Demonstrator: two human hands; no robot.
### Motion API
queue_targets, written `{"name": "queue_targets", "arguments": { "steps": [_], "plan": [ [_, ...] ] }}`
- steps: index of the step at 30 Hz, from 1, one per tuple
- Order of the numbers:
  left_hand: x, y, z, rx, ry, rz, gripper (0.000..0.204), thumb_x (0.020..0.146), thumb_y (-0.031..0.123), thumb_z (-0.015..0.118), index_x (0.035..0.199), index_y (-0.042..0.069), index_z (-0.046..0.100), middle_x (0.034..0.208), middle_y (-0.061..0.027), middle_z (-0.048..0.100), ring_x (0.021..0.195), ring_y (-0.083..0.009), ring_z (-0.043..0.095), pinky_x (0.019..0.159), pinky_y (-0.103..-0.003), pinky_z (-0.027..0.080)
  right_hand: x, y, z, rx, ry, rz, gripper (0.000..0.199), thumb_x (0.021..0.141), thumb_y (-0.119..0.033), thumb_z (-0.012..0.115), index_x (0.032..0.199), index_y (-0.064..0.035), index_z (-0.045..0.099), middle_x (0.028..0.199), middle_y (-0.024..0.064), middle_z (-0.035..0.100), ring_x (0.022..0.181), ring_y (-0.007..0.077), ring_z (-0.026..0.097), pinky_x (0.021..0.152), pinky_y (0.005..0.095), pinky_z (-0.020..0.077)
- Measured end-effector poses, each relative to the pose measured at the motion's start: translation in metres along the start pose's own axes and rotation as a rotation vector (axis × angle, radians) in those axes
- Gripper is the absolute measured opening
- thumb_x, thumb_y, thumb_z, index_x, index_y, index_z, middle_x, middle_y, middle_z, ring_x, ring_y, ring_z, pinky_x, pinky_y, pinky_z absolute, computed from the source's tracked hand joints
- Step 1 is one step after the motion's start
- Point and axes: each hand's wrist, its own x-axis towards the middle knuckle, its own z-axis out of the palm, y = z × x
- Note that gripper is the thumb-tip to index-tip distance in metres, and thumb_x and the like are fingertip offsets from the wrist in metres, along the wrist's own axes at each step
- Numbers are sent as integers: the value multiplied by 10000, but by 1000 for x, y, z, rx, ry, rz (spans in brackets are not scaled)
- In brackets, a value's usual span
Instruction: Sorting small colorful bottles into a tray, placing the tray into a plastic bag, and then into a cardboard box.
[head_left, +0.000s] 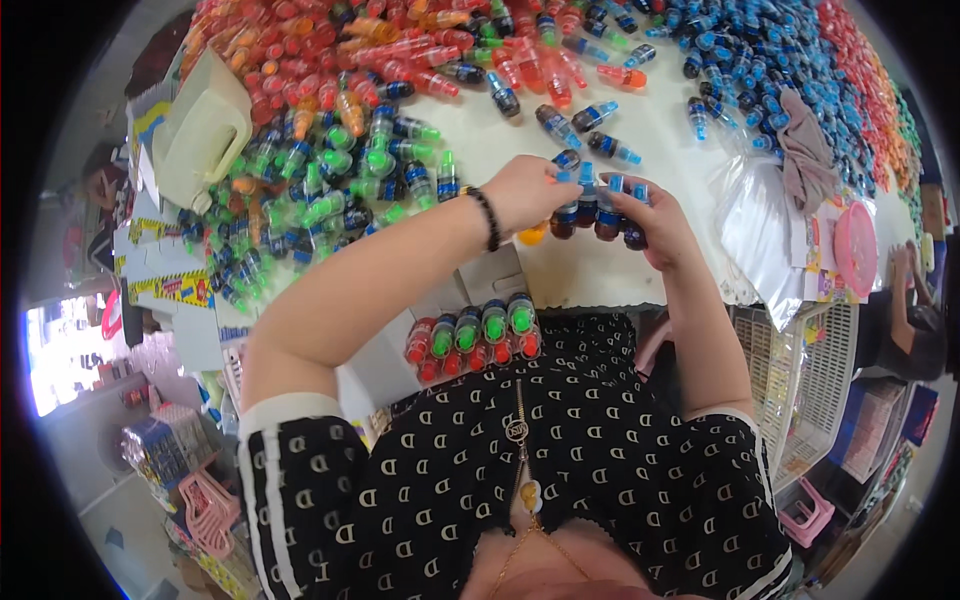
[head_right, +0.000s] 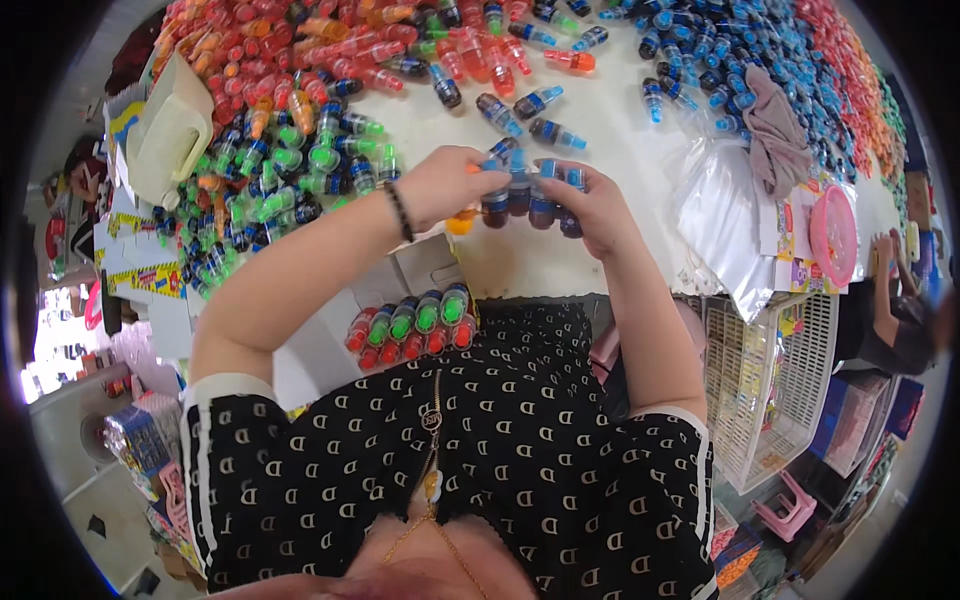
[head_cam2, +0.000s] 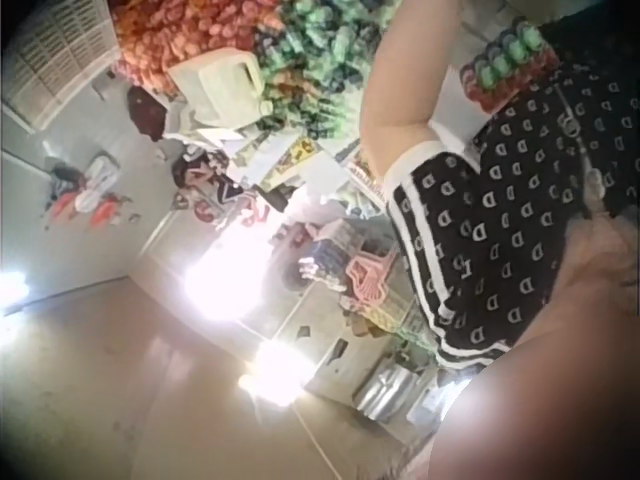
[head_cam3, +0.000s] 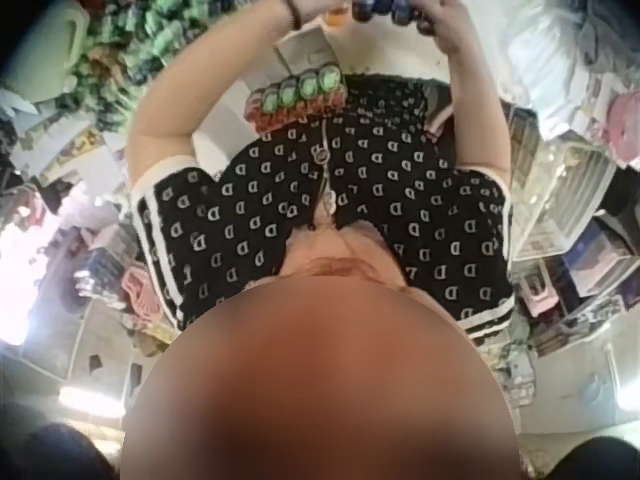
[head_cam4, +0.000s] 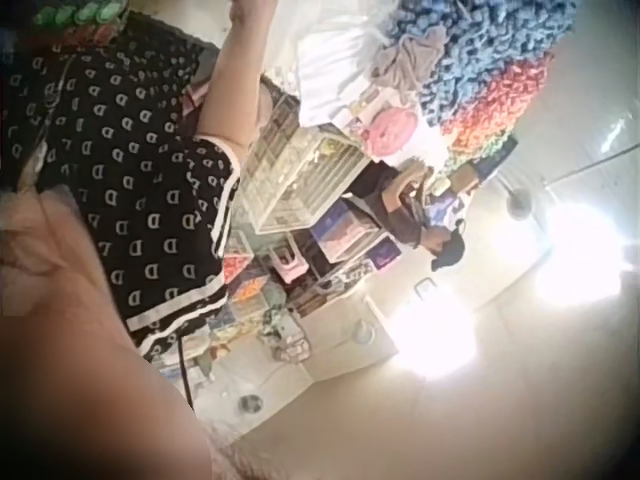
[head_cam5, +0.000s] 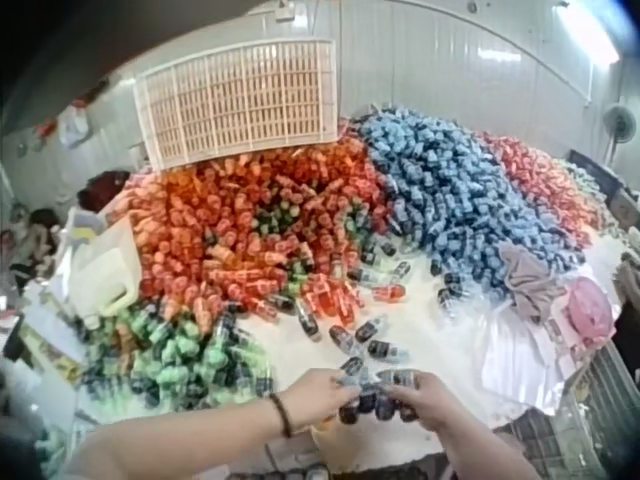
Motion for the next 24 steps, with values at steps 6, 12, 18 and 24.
{"name": "queue_targets", "arguments": {
  "steps": [6,12,18,24],
  "plan": [
    [-131,-15,-26,148,206,167,294,867,227,686,991,-37,650,802,-88,694,730,-126,657,643,-274,514,-40,3,75,-129,-192,-67,413,831,-95,702,1218,-18,582,965,82,681,800,159,651,674,276,513],
    [-179,-98,-20,358,434,433,373,841,240,707,1110,-3,616,1001,-156,675,897,-249,663,785,-330,523,-17,56,108,-307,-524,-677,452,762,-81,740,1192,-42,607,1149,108,651,1070,245,598,932,363,469],
    [-201,-96,-20,680,279,467,489,852,262,679,1245,12,529,1147,-221,611,1052,-364,599,903,-398,490,-24,33,118,-675,-714,-875,465,719,-123,766,1161,-67,634,1153,105,648,1127,309,567,985,414,443],
    [-187,-91,-26,637,102,283,490,890,266,617,1282,6,481,1178,-226,591,1097,-375,568,939,-413,463,-45,17,121,-1017,-551,-790,410,781,-128,718,1179,-94,626,1171,119,620,1110,329,565,973,396,456]
  ]
}}
